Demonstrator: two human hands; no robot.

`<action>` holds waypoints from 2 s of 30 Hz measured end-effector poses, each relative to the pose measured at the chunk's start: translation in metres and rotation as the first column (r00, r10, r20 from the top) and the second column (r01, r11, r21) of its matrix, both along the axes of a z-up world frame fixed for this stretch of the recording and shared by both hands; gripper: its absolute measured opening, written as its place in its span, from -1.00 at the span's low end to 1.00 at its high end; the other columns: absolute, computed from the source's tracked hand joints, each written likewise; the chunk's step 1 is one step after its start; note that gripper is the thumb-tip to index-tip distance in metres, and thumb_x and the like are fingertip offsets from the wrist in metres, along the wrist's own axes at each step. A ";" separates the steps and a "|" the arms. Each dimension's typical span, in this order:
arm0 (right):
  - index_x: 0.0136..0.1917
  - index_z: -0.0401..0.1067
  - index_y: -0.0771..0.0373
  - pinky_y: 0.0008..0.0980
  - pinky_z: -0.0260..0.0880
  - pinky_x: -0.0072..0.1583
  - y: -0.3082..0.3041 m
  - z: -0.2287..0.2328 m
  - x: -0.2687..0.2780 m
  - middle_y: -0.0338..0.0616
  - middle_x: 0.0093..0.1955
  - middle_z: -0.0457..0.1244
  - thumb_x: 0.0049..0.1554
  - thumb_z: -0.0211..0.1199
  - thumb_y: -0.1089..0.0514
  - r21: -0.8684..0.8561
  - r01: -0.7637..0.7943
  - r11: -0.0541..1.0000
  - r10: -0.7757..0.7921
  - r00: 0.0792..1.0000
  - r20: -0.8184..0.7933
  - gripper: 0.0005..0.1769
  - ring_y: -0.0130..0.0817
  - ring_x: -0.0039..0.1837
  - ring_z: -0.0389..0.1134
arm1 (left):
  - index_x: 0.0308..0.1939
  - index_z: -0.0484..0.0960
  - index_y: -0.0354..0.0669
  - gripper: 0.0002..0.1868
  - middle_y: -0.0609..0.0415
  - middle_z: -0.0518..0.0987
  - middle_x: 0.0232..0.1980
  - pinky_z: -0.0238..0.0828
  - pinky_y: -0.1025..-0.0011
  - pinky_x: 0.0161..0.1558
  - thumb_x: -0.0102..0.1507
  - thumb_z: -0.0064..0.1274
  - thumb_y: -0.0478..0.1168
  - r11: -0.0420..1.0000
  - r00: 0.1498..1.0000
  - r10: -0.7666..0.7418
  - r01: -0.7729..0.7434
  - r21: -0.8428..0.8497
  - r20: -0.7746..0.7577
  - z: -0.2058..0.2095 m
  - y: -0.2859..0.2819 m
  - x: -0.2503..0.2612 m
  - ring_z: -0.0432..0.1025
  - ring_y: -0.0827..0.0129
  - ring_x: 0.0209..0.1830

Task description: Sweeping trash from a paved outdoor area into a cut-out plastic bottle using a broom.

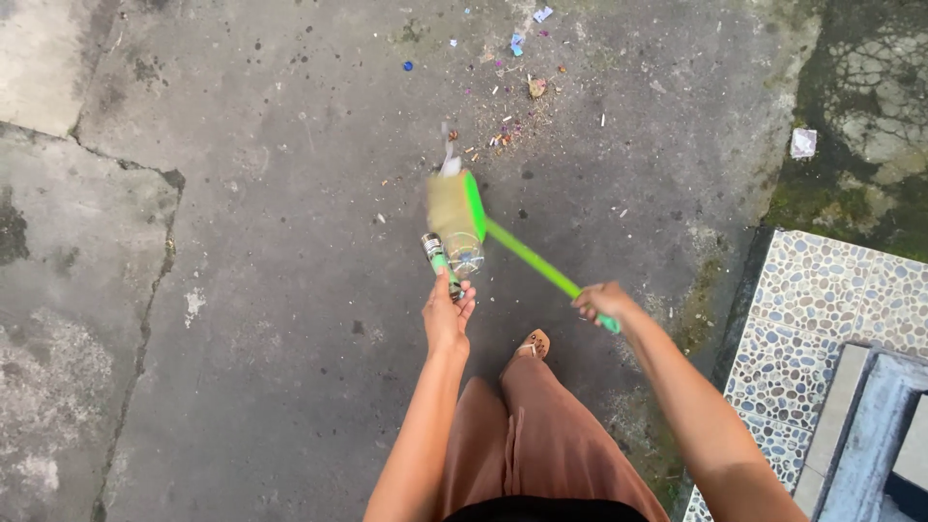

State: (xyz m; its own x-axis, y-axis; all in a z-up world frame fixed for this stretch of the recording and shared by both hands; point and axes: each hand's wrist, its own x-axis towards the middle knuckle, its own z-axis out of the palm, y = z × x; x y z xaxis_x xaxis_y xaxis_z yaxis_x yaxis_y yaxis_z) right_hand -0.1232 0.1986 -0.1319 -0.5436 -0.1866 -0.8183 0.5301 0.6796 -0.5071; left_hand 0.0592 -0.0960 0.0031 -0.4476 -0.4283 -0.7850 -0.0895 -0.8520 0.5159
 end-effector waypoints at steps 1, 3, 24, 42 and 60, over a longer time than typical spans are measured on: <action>-0.07 0.61 0.33 -0.45 0.24 -0.43 -0.006 0.003 -0.007 -0.15 -0.37 0.34 0.07 0.28 0.29 0.000 0.000 1.000 0.000 1.000 -0.002 -0.84 -0.47 -0.42 0.25 | -0.03 0.60 -0.09 -0.59 0.15 0.61 -0.25 0.41 0.52 -0.23 0.33 0.05 0.15 1.000 1.000 0.000 0.000 0.000 -0.002 -0.001 -0.002 0.002 0.50 0.51 -0.31; -0.05 0.57 0.45 -0.34 0.25 -0.44 -0.018 0.010 -0.021 -0.09 -0.38 0.30 0.10 0.29 0.31 -0.047 0.019 0.999 -0.025 0.990 -0.141 -0.83 -0.43 -0.44 0.25 | -0.03 0.61 -0.10 -0.60 0.14 0.61 -0.26 0.40 0.49 -0.24 0.33 0.05 0.13 0.999 0.999 0.038 -0.038 -0.002 0.026 -0.004 -0.005 0.007 0.50 0.47 -0.31; 0.02 0.55 0.25 -0.38 0.33 -0.38 -0.149 -0.061 0.126 -0.20 -0.30 0.30 0.06 0.40 0.17 -0.139 -0.229 0.963 0.261 0.921 0.290 -0.75 -0.45 -0.37 0.28 | -0.06 0.60 -0.12 -0.60 0.13 0.60 -0.29 0.40 0.50 -0.27 0.33 0.06 0.13 0.995 0.995 0.099 -0.099 0.018 -0.010 -0.018 -0.103 0.017 0.49 0.46 -0.34; 0.38 0.45 0.09 -0.30 0.49 -0.18 -0.196 -0.011 0.206 -0.06 -0.30 0.17 -0.04 0.29 0.36 0.129 -0.490 0.862 0.339 0.369 -0.865 -0.31 -0.20 -0.23 0.34 | -0.05 0.60 -0.09 -0.60 0.16 0.60 -0.26 0.40 0.49 -0.22 0.33 0.04 0.15 0.996 0.996 0.084 -0.084 0.023 0.003 -0.029 -0.288 0.006 0.49 0.48 -0.30; 0.16 0.62 0.27 -0.38 0.33 -0.39 -0.235 -0.021 0.002 -0.13 -0.33 0.37 0.08 0.31 0.24 0.128 -0.102 0.987 0.110 0.992 -0.058 -0.64 -0.43 -0.40 0.29 | -0.04 0.63 -0.10 -0.60 0.15 0.60 -0.27 0.40 0.48 -0.22 0.33 0.08 0.14 0.992 0.992 0.124 -0.124 0.029 0.004 -0.045 -0.332 0.017 0.46 0.48 -0.32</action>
